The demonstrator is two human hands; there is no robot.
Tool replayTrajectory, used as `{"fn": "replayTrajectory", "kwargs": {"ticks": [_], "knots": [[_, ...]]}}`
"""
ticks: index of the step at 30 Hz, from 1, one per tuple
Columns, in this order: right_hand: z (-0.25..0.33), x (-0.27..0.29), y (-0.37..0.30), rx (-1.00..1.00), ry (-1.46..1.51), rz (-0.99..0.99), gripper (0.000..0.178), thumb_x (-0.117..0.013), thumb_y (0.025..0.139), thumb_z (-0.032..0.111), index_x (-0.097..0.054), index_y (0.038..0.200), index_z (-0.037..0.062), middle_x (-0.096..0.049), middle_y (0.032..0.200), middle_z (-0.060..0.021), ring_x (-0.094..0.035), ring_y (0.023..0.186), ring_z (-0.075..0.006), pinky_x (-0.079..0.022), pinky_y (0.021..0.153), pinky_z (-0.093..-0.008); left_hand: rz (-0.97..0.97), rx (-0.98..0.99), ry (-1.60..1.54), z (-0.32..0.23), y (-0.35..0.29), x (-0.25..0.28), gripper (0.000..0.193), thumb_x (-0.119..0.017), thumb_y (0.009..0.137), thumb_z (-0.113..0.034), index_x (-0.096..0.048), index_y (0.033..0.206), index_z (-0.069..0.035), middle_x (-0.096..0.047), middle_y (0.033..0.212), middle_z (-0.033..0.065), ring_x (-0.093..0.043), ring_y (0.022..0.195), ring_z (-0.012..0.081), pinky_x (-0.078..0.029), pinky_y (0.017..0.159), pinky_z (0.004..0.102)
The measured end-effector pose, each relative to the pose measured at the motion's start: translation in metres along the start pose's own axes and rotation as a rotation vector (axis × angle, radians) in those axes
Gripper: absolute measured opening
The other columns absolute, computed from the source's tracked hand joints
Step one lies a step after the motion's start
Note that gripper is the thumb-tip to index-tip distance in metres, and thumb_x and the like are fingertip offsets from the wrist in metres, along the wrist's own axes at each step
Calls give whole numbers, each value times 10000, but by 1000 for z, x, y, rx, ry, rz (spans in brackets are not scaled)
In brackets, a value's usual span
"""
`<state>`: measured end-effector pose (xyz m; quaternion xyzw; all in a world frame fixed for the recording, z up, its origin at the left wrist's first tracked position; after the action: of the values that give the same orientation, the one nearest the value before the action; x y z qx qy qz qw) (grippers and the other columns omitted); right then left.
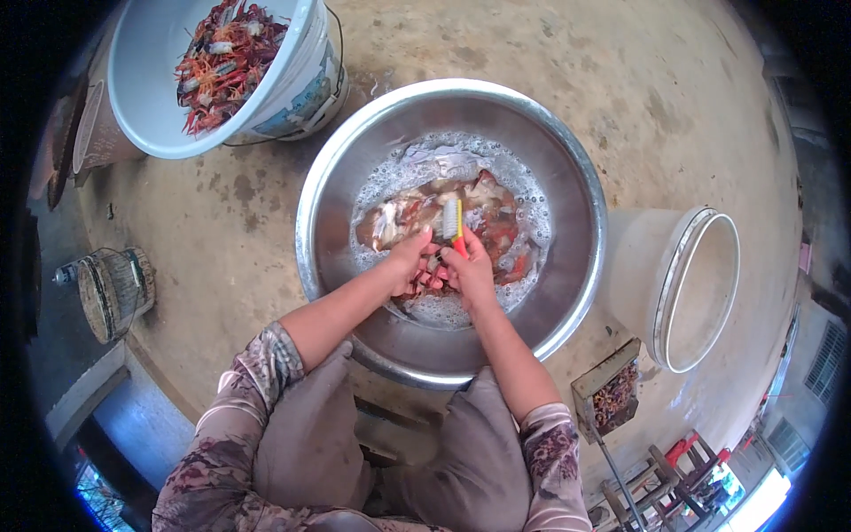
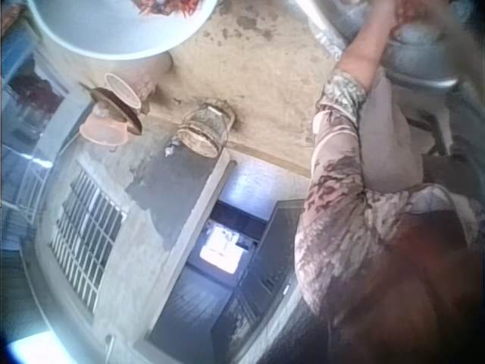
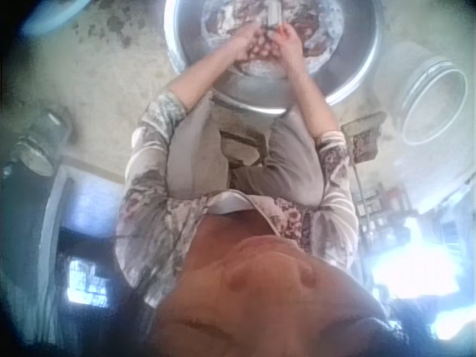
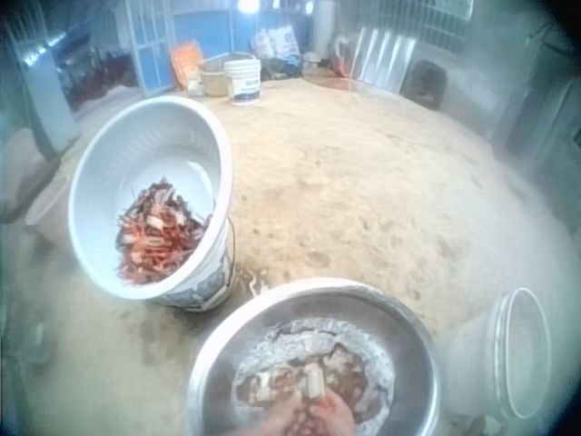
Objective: The person cleans crayfish by hand in a basin of water using a small brush. They pick up individual crayfish from a bucket, scrub them with the brush, and place them back into a container.
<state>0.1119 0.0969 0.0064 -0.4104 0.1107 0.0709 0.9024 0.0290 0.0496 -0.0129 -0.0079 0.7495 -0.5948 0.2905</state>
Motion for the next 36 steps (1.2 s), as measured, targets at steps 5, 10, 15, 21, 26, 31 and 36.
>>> {"fn": "replayTrajectory", "kwargs": {"ticks": [5,10,15,21,26,31,36], "knots": [[8,16,23,29,-7,52,520,-543,781,26,-365,1261,120,-429,661,53,-349,453,-17,-241,354,-142,135,15,331,1,3,2,153,-424,868,-249,-514,936,-146,-638,875,21,-556,661,60,-310,559,251],[2,25,35,68,-104,74,504,-531,798,44,-361,1267,110,-475,716,35,-388,498,-21,-272,386,-142,122,-23,321,4,2,10,161,-486,827,-94,-527,977,-138,-643,877,31,-558,642,52,-285,499,200],[24,75,20,621,-830,-401,398,-494,822,80,-444,1218,71,-587,1035,-105,-583,837,-162,-445,715,-257,76,-77,204,-4,11,13,124,-542,811,-117,-532,935,-114,-647,857,55,-565,569,62,-273,417,163],[19,1,-39,417,-961,-100,327,-438,850,177,-494,1171,148,-584,961,-168,-579,844,-302,-448,718,-345,-115,-406,351,-24,5,15,119,-502,774,3,-564,868,-38,-637,769,79,-540,521,87,-322,424,197],[28,-13,-49,405,-1171,-65,339,-481,822,212,-502,1160,201,-595,861,-160,-577,736,-324,-452,632,-404,-93,-380,202,-23,10,22,180,-432,778,39,-583,868,5,-601,699,67,-514,506,109,-387,460,211],[40,-11,-34,358,-1306,-201,353,-506,812,227,-500,1163,199,-593,773,-165,-582,691,-324,-458,610,-413,-66,-428,234,-20,14,12,192,-403,785,61,-573,873,49,-598,719,112,-540,564,152,-437,523,242],[37,-34,-77,623,-1170,-50,322,-447,840,180,-498,1158,170,-599,797,-162,-579,677,-330,-449,602,-426,-276,-412,71,-25,1,33,205,-400,760,70,-583,850,43,-597,745,102,-547,598,143,-437,573,247]]}}
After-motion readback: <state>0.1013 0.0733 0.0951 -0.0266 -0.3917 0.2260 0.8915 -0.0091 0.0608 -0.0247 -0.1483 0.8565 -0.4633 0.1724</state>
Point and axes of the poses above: each hand's wrist, its own y-axis towards the middle knuckle, its own x-axis out of the back of the hand, z = x × y, the point moved 9 cm from there along y, towards the middle knuckle
